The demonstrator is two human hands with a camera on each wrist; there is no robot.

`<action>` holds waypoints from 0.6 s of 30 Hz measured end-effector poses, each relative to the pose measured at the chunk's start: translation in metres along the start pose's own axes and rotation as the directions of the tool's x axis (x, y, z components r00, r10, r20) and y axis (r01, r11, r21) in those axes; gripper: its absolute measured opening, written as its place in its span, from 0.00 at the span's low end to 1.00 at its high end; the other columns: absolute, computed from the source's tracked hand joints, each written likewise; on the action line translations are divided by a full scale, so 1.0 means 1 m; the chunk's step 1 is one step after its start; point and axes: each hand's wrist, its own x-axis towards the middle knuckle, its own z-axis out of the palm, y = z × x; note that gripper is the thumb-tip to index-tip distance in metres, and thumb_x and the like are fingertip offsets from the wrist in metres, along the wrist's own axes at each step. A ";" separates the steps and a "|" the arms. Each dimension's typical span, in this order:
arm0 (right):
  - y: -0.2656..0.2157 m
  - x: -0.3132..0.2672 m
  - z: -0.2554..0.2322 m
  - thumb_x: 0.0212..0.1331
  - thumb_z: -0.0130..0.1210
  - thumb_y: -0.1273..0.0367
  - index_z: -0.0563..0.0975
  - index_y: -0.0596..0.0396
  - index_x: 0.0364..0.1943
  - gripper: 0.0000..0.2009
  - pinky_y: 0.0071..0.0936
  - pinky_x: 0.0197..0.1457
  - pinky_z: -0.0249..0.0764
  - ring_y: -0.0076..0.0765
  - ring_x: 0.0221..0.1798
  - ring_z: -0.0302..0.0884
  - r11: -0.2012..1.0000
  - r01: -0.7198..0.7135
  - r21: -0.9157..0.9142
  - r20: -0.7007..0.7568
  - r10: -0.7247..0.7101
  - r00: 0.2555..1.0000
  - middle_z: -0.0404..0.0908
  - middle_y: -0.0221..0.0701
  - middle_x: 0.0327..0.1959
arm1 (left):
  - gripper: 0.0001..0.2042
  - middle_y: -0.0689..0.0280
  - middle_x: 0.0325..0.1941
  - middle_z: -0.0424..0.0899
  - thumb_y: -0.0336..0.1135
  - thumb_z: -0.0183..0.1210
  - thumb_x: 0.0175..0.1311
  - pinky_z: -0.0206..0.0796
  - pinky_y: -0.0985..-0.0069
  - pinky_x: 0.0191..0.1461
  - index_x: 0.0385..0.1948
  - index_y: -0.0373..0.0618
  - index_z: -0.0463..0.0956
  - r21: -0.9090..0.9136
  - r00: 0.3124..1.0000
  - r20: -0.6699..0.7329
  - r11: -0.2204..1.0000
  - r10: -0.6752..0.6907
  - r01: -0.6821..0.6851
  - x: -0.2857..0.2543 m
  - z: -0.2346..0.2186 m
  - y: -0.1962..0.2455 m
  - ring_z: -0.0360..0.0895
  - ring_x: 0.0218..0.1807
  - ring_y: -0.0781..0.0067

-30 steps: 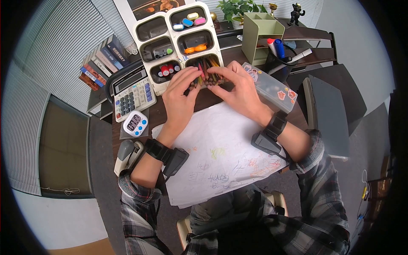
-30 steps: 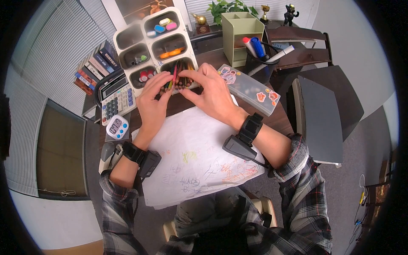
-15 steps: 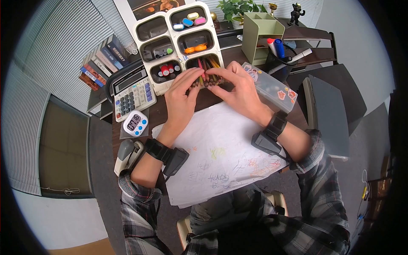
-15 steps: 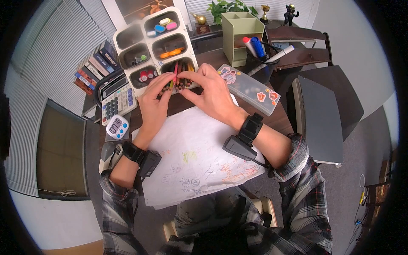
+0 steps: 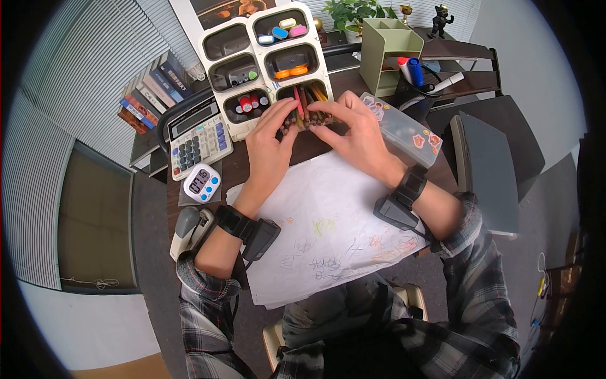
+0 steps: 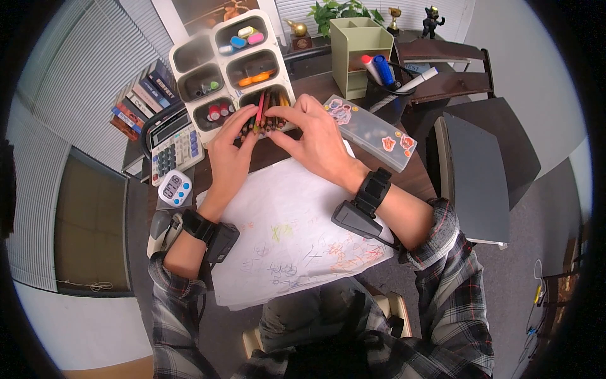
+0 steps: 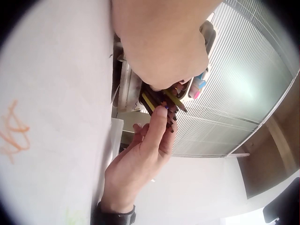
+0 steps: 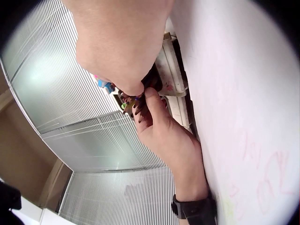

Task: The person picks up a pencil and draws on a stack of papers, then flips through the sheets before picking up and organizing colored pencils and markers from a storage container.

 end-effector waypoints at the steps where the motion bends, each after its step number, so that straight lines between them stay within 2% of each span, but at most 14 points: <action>1: 0.000 0.000 0.000 0.53 0.68 0.69 0.83 0.50 0.47 0.16 0.34 0.39 0.69 0.39 0.35 0.70 1.000 0.000 0.000 0.000 0.000 1.000 0.68 0.35 0.30 | 0.20 0.57 0.58 0.83 0.20 0.59 0.59 0.72 0.74 0.54 0.55 0.43 0.79 -0.011 0.999 0.010 0.999 -0.039 0.039 0.000 0.000 0.002 0.82 0.57 0.63; 5: 0.002 0.000 0.002 0.53 0.67 0.71 0.82 0.51 0.47 0.16 0.35 0.39 0.71 0.40 0.35 0.72 0.999 -0.037 0.040 0.007 0.037 0.999 0.68 0.36 0.31 | 0.20 0.57 0.58 0.83 0.20 0.59 0.59 0.72 0.73 0.54 0.55 0.43 0.79 -0.013 0.999 -0.001 0.998 -0.054 0.054 0.000 0.001 0.000 0.82 0.56 0.63; 6: 0.002 -0.001 0.003 0.53 0.66 0.72 0.81 0.52 0.47 0.16 0.36 0.39 0.71 0.41 0.35 0.72 0.996 -0.059 0.072 0.003 0.059 0.998 0.68 0.36 0.31 | 0.20 0.57 0.58 0.83 0.19 0.59 0.58 0.72 0.72 0.54 0.54 0.43 0.80 0.016 1.000 -0.014 1.000 -0.023 0.023 0.000 0.002 -0.001 0.82 0.56 0.62; 11: -0.002 0.000 -0.001 0.54 0.64 0.74 0.77 0.53 0.51 0.18 0.37 0.40 0.72 0.41 0.35 0.73 0.997 -0.074 0.019 0.039 0.074 0.997 0.69 0.37 0.32 | 0.18 0.59 0.53 0.84 0.17 0.57 0.57 0.72 0.70 0.55 0.49 0.44 0.81 0.051 0.997 -0.080 0.999 0.013 -0.009 0.002 -0.003 0.002 0.81 0.56 0.60; 13: -0.003 0.001 -0.001 0.54 0.63 0.74 0.76 0.54 0.52 0.19 0.37 0.40 0.72 0.42 0.35 0.73 0.996 -0.088 0.033 0.042 0.086 0.995 0.69 0.37 0.32 | 0.16 0.60 0.49 0.85 0.17 0.56 0.56 0.72 0.69 0.55 0.46 0.43 0.82 0.180 0.980 -0.171 0.981 0.097 -0.065 0.005 -0.012 -0.005 0.81 0.54 0.59; 14: -0.003 0.001 -0.001 0.54 0.63 0.75 0.75 0.54 0.53 0.20 0.38 0.40 0.72 0.42 0.35 0.73 0.996 -0.089 0.025 0.047 0.088 0.995 0.69 0.37 0.32 | 0.13 0.60 0.45 0.84 0.19 0.56 0.58 0.72 0.69 0.53 0.43 0.44 0.82 0.243 0.967 -0.212 0.966 0.143 -0.089 0.008 -0.016 -0.009 0.81 0.49 0.58; 15: -0.003 0.001 -0.002 0.54 0.62 0.75 0.74 0.55 0.54 0.21 0.38 0.40 0.72 0.42 0.35 0.73 0.996 -0.091 0.016 0.051 0.090 0.995 0.69 0.37 0.32 | 0.13 0.60 0.45 0.84 0.19 0.56 0.58 0.72 0.69 0.53 0.43 0.44 0.82 0.245 0.967 -0.210 0.965 0.146 -0.092 0.009 -0.019 -0.014 0.81 0.49 0.58; 17: -0.002 0.001 -0.002 0.53 0.62 0.75 0.73 0.55 0.54 0.21 0.38 0.40 0.72 0.42 0.35 0.73 0.994 -0.110 0.016 0.062 0.109 0.992 0.70 0.37 0.32 | 0.11 0.59 0.44 0.84 0.21 0.57 0.60 0.72 0.70 0.51 0.42 0.44 0.82 0.281 0.968 -0.248 0.959 0.042 0.031 0.009 -0.024 -0.024 0.81 0.47 0.57; 18: -0.002 0.001 -0.002 0.53 0.62 0.75 0.73 0.56 0.54 0.21 0.38 0.40 0.72 0.42 0.35 0.73 0.992 -0.129 0.014 0.076 0.127 0.989 0.70 0.38 0.32 | 0.09 0.59 0.45 0.84 0.23 0.59 0.60 0.71 0.68 0.52 0.42 0.43 0.81 0.310 0.968 -0.247 0.950 0.044 0.036 0.008 -0.024 -0.029 0.80 0.47 0.57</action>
